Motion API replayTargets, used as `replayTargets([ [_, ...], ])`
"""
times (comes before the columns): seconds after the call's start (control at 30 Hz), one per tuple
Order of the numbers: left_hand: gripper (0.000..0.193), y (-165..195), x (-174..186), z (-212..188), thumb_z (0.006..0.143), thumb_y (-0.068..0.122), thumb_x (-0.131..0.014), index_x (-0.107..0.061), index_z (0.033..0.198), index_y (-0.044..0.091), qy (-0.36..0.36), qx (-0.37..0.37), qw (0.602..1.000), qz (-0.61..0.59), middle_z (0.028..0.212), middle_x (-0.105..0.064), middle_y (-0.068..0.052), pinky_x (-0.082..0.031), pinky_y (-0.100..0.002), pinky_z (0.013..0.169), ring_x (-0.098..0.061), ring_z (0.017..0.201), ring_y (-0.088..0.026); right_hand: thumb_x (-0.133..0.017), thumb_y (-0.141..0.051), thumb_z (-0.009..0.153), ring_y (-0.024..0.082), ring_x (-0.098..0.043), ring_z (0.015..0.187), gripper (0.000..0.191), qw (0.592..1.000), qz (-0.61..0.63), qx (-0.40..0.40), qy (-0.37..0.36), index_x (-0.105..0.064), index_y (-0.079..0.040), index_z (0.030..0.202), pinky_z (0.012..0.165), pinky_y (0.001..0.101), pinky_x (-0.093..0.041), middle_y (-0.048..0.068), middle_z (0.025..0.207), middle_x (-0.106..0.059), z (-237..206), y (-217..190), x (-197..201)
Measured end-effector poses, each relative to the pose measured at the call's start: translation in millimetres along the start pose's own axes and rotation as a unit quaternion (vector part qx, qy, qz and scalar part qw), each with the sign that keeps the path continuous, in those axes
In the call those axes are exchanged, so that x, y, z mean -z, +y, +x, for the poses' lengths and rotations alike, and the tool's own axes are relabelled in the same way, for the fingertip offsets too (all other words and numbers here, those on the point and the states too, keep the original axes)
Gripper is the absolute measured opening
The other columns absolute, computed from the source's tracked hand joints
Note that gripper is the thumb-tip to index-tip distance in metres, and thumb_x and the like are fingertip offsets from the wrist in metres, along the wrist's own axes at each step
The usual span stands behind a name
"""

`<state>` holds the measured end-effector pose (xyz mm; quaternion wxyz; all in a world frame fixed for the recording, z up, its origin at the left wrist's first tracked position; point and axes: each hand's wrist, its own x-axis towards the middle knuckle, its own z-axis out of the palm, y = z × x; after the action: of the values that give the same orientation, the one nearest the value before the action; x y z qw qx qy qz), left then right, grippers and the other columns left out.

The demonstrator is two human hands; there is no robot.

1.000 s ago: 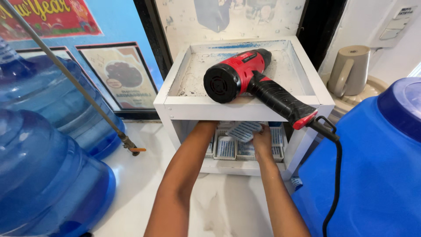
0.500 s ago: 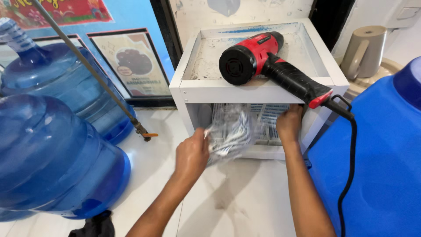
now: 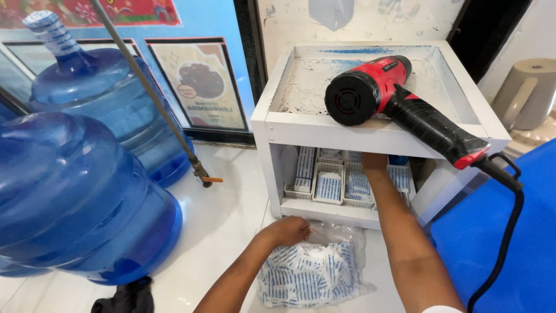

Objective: The person cleans a water jug cap, places it on a large blue water jug, and uses a heat gun to shrink the plastic seal around the neck. They then wipe the jug with a cloth and organize small plastic seals from a storage unit.

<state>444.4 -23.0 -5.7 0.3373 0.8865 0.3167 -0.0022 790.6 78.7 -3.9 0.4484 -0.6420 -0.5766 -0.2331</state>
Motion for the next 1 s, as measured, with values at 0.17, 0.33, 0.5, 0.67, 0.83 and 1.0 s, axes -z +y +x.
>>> replayTargets([
  [0.17, 0.028, -7.4, -17.2, 5.7, 0.099, 0.028, -0.057, -0.073, 0.098, 0.004, 0.017, -0.014, 0.995, 0.102, 0.1, -0.072, -0.02, -0.051, -0.05, 0.085, -0.068, 0.095, -0.039, -0.051, -0.013, 0.104, 0.038, -0.056, 0.123, 0.033, 1.0, -0.011, 0.021, 0.007, -0.061, 0.002, 0.132, 0.108, 0.0476, -0.043, 0.023, 0.131, -0.061, -2.0, 8.2, 3.4],
  [0.33, 0.024, -6.0, -16.4, 2.5, 0.095, 0.025, -0.059, -0.071, 0.098, 0.004, 0.067, -0.045, 0.995, 0.058, 0.097, -0.073, -0.02, -0.052, -0.049, 0.084, -0.069, 0.093, -0.039, -0.048, -0.013, 0.108, 0.035, -0.056, 0.122, 0.029, 0.988, 0.146, -0.035, 0.024, -0.059, 0.003, 0.131, 0.107, 0.0451, -0.043, 0.023, 0.131, -0.06, 8.5, 5.9, 4.3],
  [0.5, 0.023, 3.6, -9.8, -0.4, 0.099, 0.023, -0.057, -0.07, 0.102, 0.004, 0.077, -0.061, 0.99, 0.102, 0.095, -0.072, -0.021, -0.052, -0.051, 0.083, -0.069, 0.09, -0.04, -0.05, -0.011, 0.106, 0.034, -0.059, 0.116, 0.027, 0.998, 0.046, 0.019, 0.029, -0.062, 0.002, 0.126, 0.102, 0.0432, -0.045, 0.021, 0.124, -0.064, 10.5, -4.6, 7.4],
  [0.67, 0.027, 20.4, -1.0, -15.7, 0.094, 0.026, -0.064, -0.066, 0.109, 0.004, 0.091, -0.054, 0.987, 0.125, 0.089, -0.072, -0.021, -0.053, -0.051, 0.077, -0.069, 0.086, -0.04, -0.057, -0.01, 0.097, 0.036, -0.062, 0.113, 0.026, 0.99, -0.134, 0.039, -0.025, -0.067, -0.002, 0.118, 0.1, 0.045, -0.048, 0.02, 0.119, -0.067, -2.5, 16.9, 31.7],
  [0.83, 0.026, 37.0, 11.2, -31.5, 0.096, 0.025, -0.064, -0.069, 0.111, 0.004, 0.147, -0.134, 0.976, 0.088, 0.09, -0.073, -0.021, -0.055, -0.049, 0.076, -0.071, 0.084, -0.039, -0.066, -0.012, 0.082, 0.039, -0.063, 0.116, 0.033, 0.939, -0.21, -0.056, -0.264, -0.068, 0.0, 0.113, 0.101, 0.0461, -0.05, 0.026, 0.119, -0.067, -14.8, 66.8, 69.6],
  [1.0, 0.027, 54.1, 12.4, -41.5, 0.098, 0.025, -0.063, -0.071, 0.113, 0.004, 0.127, -0.154, 0.98, -0.003, 0.095, -0.075, -0.021, -0.055, -0.047, 0.079, -0.072, 0.086, -0.039, -0.061, -0.009, 0.087, 0.043, -0.07, 0.104, 0.043, 0.883, -0.227, -0.208, -0.354, -0.058, 0.009, 0.126, 0.091, 0.0484, -0.056, 0.032, 0.114, -0.069, -33.5, 71.9, 81.8],
])
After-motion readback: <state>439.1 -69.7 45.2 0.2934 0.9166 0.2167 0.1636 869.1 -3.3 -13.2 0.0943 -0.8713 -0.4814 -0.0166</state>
